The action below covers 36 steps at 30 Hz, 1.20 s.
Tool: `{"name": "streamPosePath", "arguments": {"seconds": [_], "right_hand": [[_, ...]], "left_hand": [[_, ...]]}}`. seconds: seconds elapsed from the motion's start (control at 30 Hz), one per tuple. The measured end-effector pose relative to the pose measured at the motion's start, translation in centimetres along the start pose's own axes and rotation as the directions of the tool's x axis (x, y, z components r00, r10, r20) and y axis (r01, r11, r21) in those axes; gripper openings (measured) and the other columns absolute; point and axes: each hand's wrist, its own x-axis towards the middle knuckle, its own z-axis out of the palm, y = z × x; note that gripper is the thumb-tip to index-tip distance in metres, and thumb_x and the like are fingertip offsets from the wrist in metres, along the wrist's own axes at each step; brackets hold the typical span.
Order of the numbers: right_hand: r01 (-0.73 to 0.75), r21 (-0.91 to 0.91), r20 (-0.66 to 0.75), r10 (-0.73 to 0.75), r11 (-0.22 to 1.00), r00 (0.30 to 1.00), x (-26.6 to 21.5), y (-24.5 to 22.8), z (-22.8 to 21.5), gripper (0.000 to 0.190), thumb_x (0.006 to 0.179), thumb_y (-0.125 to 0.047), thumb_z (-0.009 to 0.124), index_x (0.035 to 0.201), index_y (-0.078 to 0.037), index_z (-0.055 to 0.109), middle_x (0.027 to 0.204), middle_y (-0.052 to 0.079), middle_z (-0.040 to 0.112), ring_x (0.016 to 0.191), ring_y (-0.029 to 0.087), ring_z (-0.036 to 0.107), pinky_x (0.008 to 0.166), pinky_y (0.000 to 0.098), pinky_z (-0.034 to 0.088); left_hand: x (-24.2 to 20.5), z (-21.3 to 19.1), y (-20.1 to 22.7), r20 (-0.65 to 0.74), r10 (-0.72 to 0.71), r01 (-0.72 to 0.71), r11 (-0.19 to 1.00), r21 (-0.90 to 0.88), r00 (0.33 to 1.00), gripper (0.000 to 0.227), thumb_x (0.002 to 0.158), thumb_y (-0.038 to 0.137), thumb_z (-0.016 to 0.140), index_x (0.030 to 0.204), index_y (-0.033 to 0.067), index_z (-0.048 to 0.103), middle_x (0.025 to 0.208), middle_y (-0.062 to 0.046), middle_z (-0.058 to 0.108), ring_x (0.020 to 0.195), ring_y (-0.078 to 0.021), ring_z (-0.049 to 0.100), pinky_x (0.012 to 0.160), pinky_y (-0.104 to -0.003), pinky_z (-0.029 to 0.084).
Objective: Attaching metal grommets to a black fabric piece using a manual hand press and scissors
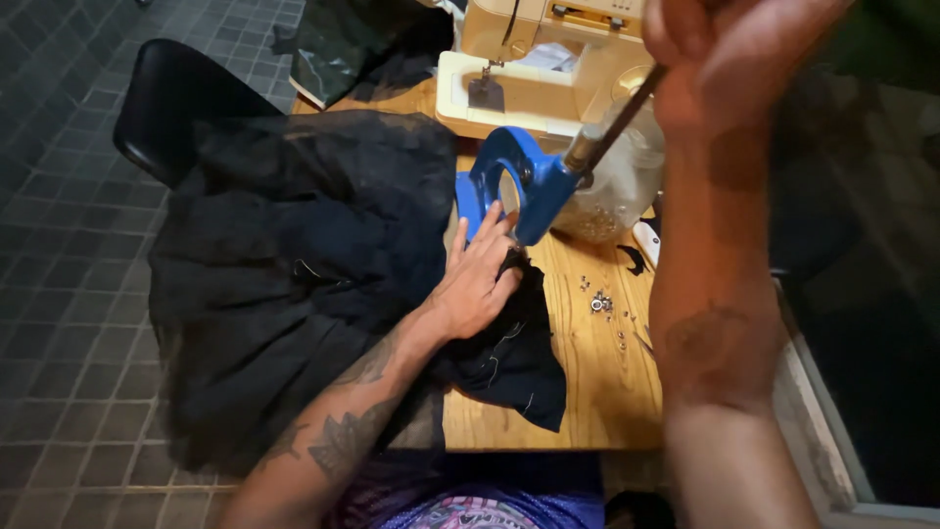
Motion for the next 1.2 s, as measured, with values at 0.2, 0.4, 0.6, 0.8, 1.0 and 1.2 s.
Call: {"name": "streamPosePath", "arguments": {"seconds": [0.2, 0.4, 0.6, 0.8, 1.0, 1.2], "right_hand": [[-0.221, 0.188, -0.116, 0.245, 0.957, 0.963, -3.1, -8.0, 2.9, 0.044, 0.07, -0.06, 0.066, 0.079, -0.019, 0.054, 0.06, 0.002, 0.026, 0.045, 0.016, 0.018, 0.049, 0.0327, 0.019], [-0.087, 0.164, -0.172, 0.115, 0.983, 0.978, -3.6, -9.5, 6.0, 0.037, 0.08, -0.049, 0.05, 0.077, -0.012, 0.049, 0.057, 0.002, 0.028, 0.044, 0.016, 0.021, 0.047, 0.0342, 0.018], [0.075, 0.175, -0.156, -0.048, 0.982, 0.987, -4.5, -8.5, 6.6, 0.032, 0.096, -0.043, 0.042, 0.083, -0.014, 0.046, 0.055, 0.003, 0.03, 0.043, 0.014, 0.02, 0.043, 0.0327, 0.019], [0.109, 0.342, -0.177, -0.05, 0.934, 0.983, -5.1, -7.9, 7.0, 0.029, 0.091, -0.037, 0.049, 0.078, -0.011, 0.044, 0.052, 0.0, 0.021, 0.045, 0.011, 0.015, 0.045, 0.0285, 0.016], [0.315, 0.199, -0.175, -0.282, 0.928, 0.943, -6.6, -7.3, 7.2, 0.024, 0.095, -0.024, 0.042, 0.077, -0.012, 0.052, 0.056, -0.003, 0.037, 0.045, 0.009, 0.025, 0.041, 0.0267, 0.022], [0.309, 0.311, -0.168, -0.268, 0.899, 0.949, -7.5, -7.7, 7.6, 0.031, 0.091, -0.026, 0.053, 0.071, -0.003, 0.049, 0.05, 0.004, 0.027, 0.045, 0.014, 0.022, 0.047, 0.0312, 0.017]], "left_hand": [[0.0, 0.6, -0.8, 0.0, 0.015, -0.015, 0.998, 0.058, 1.0, 0.02, 0.097, 0.019, 0.043, 0.112, 0.0096, 0.053, 0.164, -0.013, 0.036, 0.159, -0.0349, 0.01, 0.122, -0.064, -0.001], [0.0, 0.4, -0.7, 0.016, 0.004, -0.004, 0.999, 0.038, 1.0, 0.017, 0.098, 0.018, 0.041, 0.107, 0.0094, 0.052, 0.164, -0.015, 0.035, 0.159, -0.0327, 0.007, 0.123, -0.063, -0.002], [0.0, 1.6, -2.3, -0.012, 0.044, -0.043, 0.997, 0.062, 0.999, 0.022, 0.098, 0.019, 0.046, 0.116, 0.009, 0.055, 0.16, -0.021, 0.039, 0.159, -0.0354, 0.01, 0.121, -0.063, -0.003], [0.1, 2.2, -3.5, 0.004, 0.025, -0.025, 0.996, 0.081, 1.0, 0.044, 0.099, 0.018, 0.044, 0.14, 0.0009, 0.046, 0.164, -0.018, 0.032, 0.159, -0.0299, 0.006, 0.123, -0.059, -0.005], [0.2, 1.8, -3.6, 0.036, 0.004, -0.005, 1.0, 0.028, 0.999, 0.024, 0.101, 0.019, 0.038, 0.112, 0.0108, 0.058, 0.148, -0.015, 0.049, 0.16, -0.0278, 0.004, 0.122, -0.057, -0.006], [0.2, 1.8, -3.8, 0.038, -0.009, 0.008, 1.0, 0.015, 0.999, 0.032, 0.101, 0.019, 0.04, 0.128, 0.0074, 0.055, 0.166, -0.015, 0.03, 0.16, -0.0281, -0.001, 0.122, -0.055, -0.01]]}}
